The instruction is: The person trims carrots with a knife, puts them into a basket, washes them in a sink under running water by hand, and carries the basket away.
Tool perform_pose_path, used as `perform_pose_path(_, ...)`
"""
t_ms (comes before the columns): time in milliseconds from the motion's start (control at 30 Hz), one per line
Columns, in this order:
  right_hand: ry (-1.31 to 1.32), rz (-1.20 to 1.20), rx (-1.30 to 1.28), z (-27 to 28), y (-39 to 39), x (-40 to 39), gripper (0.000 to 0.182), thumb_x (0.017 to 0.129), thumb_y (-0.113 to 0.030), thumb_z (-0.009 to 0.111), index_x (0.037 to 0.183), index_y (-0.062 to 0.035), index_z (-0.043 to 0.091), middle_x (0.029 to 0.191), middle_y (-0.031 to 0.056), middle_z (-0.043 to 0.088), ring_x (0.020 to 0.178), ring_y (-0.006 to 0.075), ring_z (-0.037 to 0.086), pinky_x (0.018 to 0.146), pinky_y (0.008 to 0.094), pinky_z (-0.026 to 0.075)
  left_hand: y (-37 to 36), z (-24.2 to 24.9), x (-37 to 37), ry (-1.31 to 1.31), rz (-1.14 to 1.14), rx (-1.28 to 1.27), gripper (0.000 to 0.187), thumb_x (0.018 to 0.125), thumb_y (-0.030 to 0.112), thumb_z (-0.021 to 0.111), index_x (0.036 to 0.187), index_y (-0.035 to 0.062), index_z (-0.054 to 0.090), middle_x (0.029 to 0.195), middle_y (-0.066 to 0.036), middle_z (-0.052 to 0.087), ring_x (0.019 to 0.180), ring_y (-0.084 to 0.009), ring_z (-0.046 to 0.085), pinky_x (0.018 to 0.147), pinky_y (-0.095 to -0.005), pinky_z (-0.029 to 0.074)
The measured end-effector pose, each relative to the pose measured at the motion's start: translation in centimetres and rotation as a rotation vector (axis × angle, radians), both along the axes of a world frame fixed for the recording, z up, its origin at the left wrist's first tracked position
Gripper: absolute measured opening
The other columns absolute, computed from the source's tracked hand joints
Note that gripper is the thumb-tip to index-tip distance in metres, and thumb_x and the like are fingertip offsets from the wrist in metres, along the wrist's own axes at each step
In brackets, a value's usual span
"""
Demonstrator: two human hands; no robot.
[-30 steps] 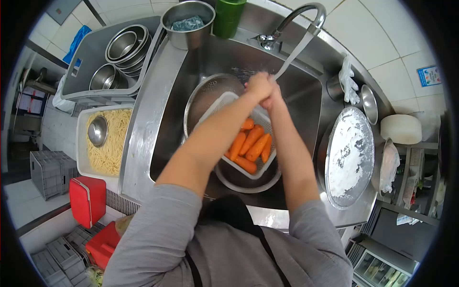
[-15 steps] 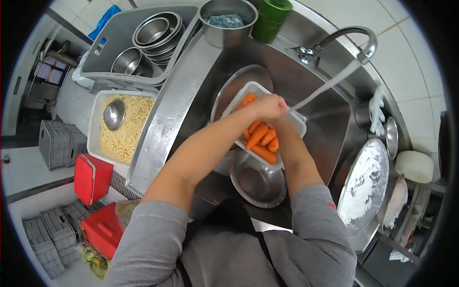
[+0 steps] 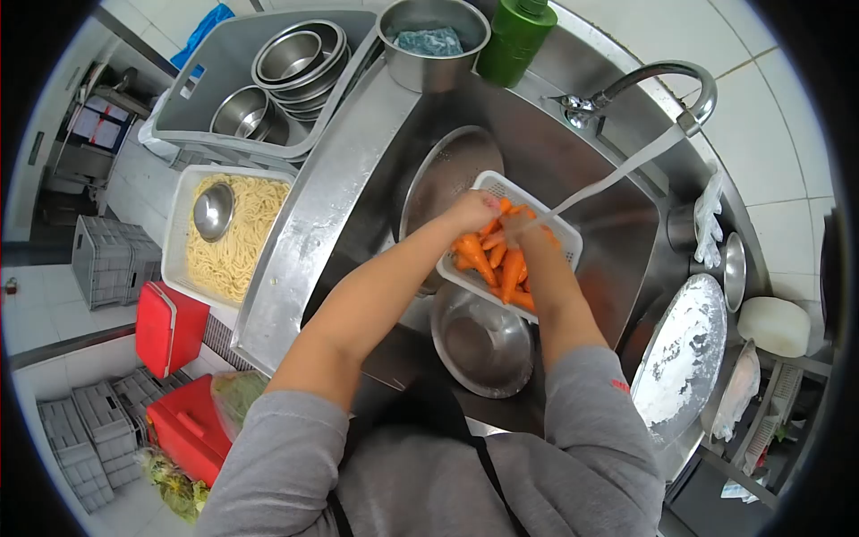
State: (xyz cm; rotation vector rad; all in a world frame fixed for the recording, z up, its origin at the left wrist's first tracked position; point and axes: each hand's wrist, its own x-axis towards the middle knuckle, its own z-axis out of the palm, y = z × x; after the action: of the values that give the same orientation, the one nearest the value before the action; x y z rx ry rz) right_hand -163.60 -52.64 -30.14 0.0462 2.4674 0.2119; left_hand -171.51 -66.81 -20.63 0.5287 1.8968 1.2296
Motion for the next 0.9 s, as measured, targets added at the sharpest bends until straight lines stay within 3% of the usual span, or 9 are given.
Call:
perform_pose_path(233, 0.266, -0.019, -0.188, -4.3, -3.3, 3.9, 0.029, 0.076, -0.014, 0.044, 0.103, -0.0099, 0.055, 0.108, 0.0126, 0.052, 0.103, 0.0242, 0.049, 0.085, 0.0379, 0.039, -3.4, -0.5, -0.3, -0.01, 0.022, 0.007, 0.022, 0.071, 0.018, 0.06, 0.087, 0.0024, 0.061, 0.083, -0.009, 0.062, 0.078, -0.0188, 0.059, 0.072, -0.0278, 0.045)
perform_pose_path(433, 0.066, -0.771, -1.044, -3.4, 2.5, -2.6, 0.012, 0.072, -0.01, 0.049, 0.08, -0.003, 0.055, 0.078, 0.0106, 0.057, 0.073, 0.0202, 0.057, 0.063, 0.0343, 0.045, -1.5, -0.4, 2.1, -0.253, 0.176, 0.062, 0.04, 0.069, 0.017, 0.06, 0.105, -0.0009, 0.051, 0.096, -0.014, 0.058, 0.091, -0.0233, 0.055, 0.08, -0.0273, 0.043)
perform_pose_path(500, 0.062, -0.943, -1.143, 0.6, 2.4, -2.8, 0.011, 0.074, -0.011, 0.049, 0.069, -0.0029, 0.055, 0.069, 0.0099, 0.056, 0.065, 0.0189, 0.056, 0.058, 0.0332, 0.044, 1.8, -7.4, 3.1, -0.149, 0.262, 0.081, 0.056, 0.068, 0.015, 0.06, 0.118, -0.0012, 0.041, 0.104, -0.016, 0.054, 0.098, -0.0258, 0.052, 0.083, -0.0287, 0.042)
perform_pose_path(533, 0.061, -1.03, -1.195, 2.6, 2.1, -3.1, 0.015, 0.074, -0.011, 0.048, 0.064, -0.0028, 0.055, 0.064, 0.0096, 0.056, 0.062, 0.0183, 0.056, 0.055, 0.0327, 0.044, 2.1, -5.4, 3.7, -0.208, 0.226, 0.017, 0.076, 0.063, 0.011, 0.061, 0.129, -0.0003, 0.023, 0.11, -0.018, 0.05, 0.105, -0.028, 0.048, 0.088, -0.0309, 0.039)
perform_pose_path(633, 0.312, -0.948, -1.324, 5.4, 2.4, -4.1, 0.008, 0.073, -0.008, 0.049, 0.069, -0.0023, 0.054, 0.065, 0.0093, 0.055, 0.058, 0.0191, 0.055, 0.05, 0.0332, 0.043, 3.2, -4.5, 5.6, -0.11, 0.236, 0.378, 0.084, 0.058, 0.006, 0.062, 0.129, -0.002, 0.018, 0.107, -0.017, 0.051, 0.104, -0.0278, 0.049, 0.088, -0.0322, 0.039)
perform_pose_path(667, 0.338, -1.062, -1.157, 6.7, 2.2, -4.9, 0.009, 0.073, -0.006, 0.047, 0.079, -0.0009, 0.052, 0.064, 0.0111, 0.054, 0.053, 0.0212, 0.053, 0.044, 0.0347, 0.042, 3.5, -4.5, 6.3, -0.05, 0.292, 0.219, 0.081, 0.058, 0.006, 0.067, 0.127, -0.0004, 0.025, 0.108, -0.015, 0.049, 0.103, -0.0252, 0.049, 0.083, -0.031, 0.042)
perform_pose_path(767, 0.6, -1.286, -1.225, 9.1, 3.0, -5.6, 0.011, 0.079, -0.004, 0.042, 0.089, -0.0014, 0.045, 0.064, 0.0078, 0.047, 0.053, 0.018, 0.048, 0.047, 0.0326, 0.044, 2.3, 1.0, 6.8, -0.52, 0.314, 0.294, 0.062, 0.065, 0.009, 0.067, 0.118, 0.0025, 0.038, 0.106, -0.013, 0.05, 0.099, -0.0208, 0.051, 0.077, -0.0313, 0.045)
perform_pose_path(867, 0.951, -1.452, -1.595, 11.3, 2.6, -5.0, 0.013, 0.08, -0.008, 0.043, 0.092, -0.0018, 0.045, 0.063, 0.0091, 0.045, 0.055, 0.0207, 0.048, 0.053, 0.0366, 0.046, 2.0, -3.2, 5.6, -1.255, 0.409, 0.652, 0.049, 0.073, 0.019, 0.063, 0.113, 0.0023, 0.042, 0.107, -0.009, 0.052, 0.091, -0.0174, 0.054, 0.07, -0.0314, 0.049)
perform_pose_path(900, 1.007, -1.527, -1.78, 10.8, 2.5, -4.8, 0.014, 0.082, -0.013, 0.043, 0.091, -0.002, 0.045, 0.062, 0.0091, 0.046, 0.056, 0.0217, 0.049, 0.055, 0.0368, 0.046, 2.3, -2.6, 4.9, -1.121, 0.566, 0.644, 0.043, 0.074, 0.021, 0.062, 0.108, 0.0031, 0.045, 0.103, -0.009, 0.054, 0.089, -0.0171, 0.055, 0.068, -0.0313, 0.049)
